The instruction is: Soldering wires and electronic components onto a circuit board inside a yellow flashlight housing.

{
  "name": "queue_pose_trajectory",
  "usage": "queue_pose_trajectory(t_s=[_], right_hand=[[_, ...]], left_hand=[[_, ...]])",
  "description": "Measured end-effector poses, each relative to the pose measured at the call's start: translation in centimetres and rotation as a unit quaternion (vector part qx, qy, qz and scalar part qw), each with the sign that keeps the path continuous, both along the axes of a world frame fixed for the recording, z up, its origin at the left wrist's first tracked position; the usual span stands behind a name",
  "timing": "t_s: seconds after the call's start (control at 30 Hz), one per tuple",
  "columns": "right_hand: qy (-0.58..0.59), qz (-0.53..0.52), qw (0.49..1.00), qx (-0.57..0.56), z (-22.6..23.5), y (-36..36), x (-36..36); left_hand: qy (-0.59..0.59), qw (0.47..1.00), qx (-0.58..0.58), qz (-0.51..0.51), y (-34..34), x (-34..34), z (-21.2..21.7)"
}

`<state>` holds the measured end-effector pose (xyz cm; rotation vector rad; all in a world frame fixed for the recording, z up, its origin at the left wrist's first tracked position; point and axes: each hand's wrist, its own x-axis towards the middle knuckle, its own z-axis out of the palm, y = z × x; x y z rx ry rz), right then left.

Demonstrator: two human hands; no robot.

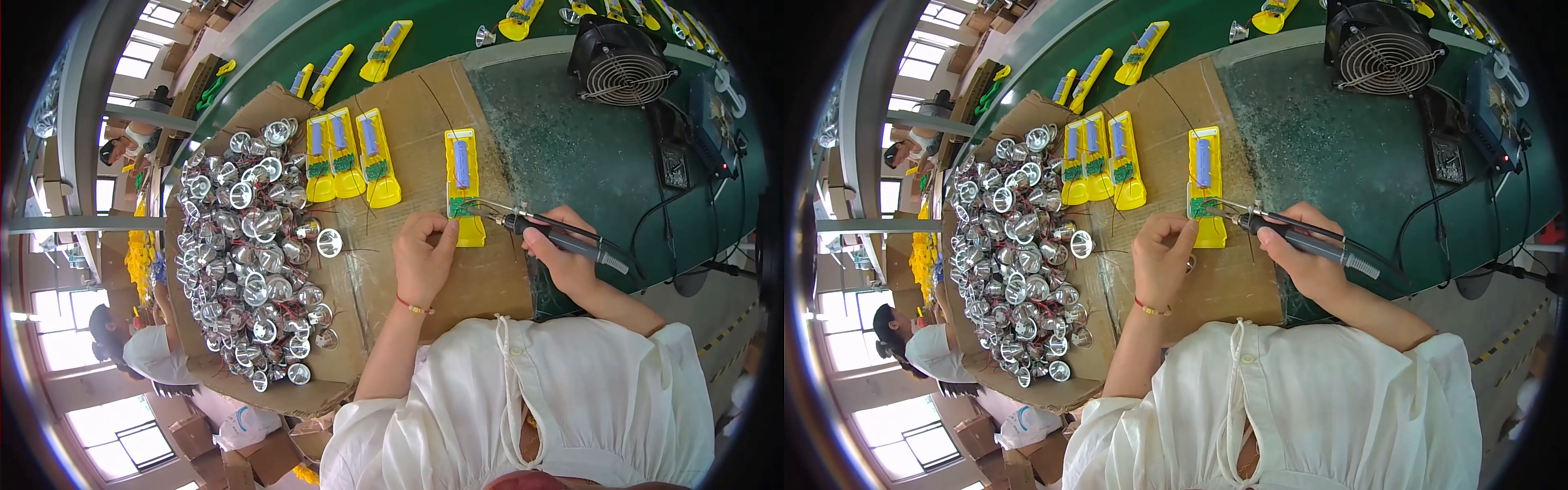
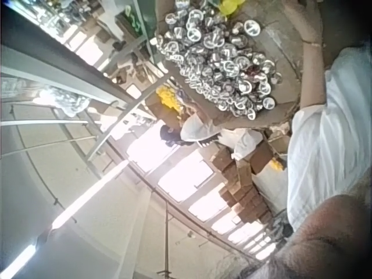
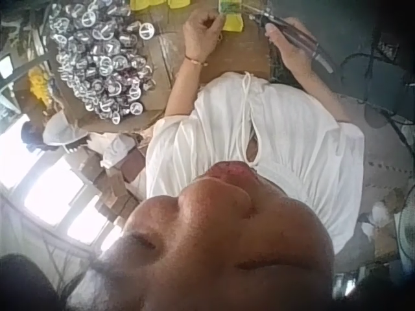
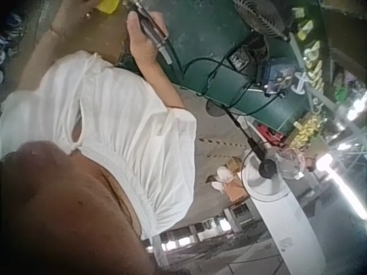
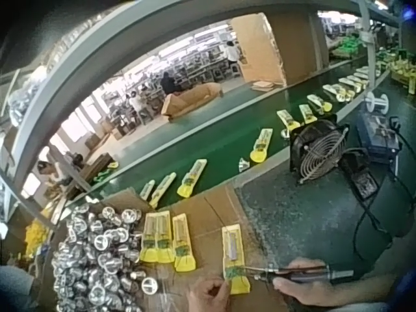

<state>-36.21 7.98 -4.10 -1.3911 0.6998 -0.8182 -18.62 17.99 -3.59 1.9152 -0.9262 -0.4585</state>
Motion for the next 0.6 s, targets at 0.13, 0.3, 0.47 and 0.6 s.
queue_pose_trajectory(t_s=[0.13,0.3,0.47,0.6], right_hand=[[0.001,0.027,1.000,0.011,-0.1,-0.1,0.1],[0.025,-0.010,0.984,0.177,1.6,-0.3,0.8],[-0.022,-0.004,0.989,0.145,1.0,0.3,0.5],[-0.040,-0.013,0.996,0.083,1.3,0.3,-0.6]], left_hand=[[-0.031,0.999,0.004,-0.017,0.2,0.1,-0.2],[-0.008,1.000,-0.009,-0.012,0.3,-0.2,0.3],[0.006,1.000,-0.002,-0.003,0.2,0.2,-0.4],[0.026,1.000,-0.009,0.004,0.0,0.3,0.0]])
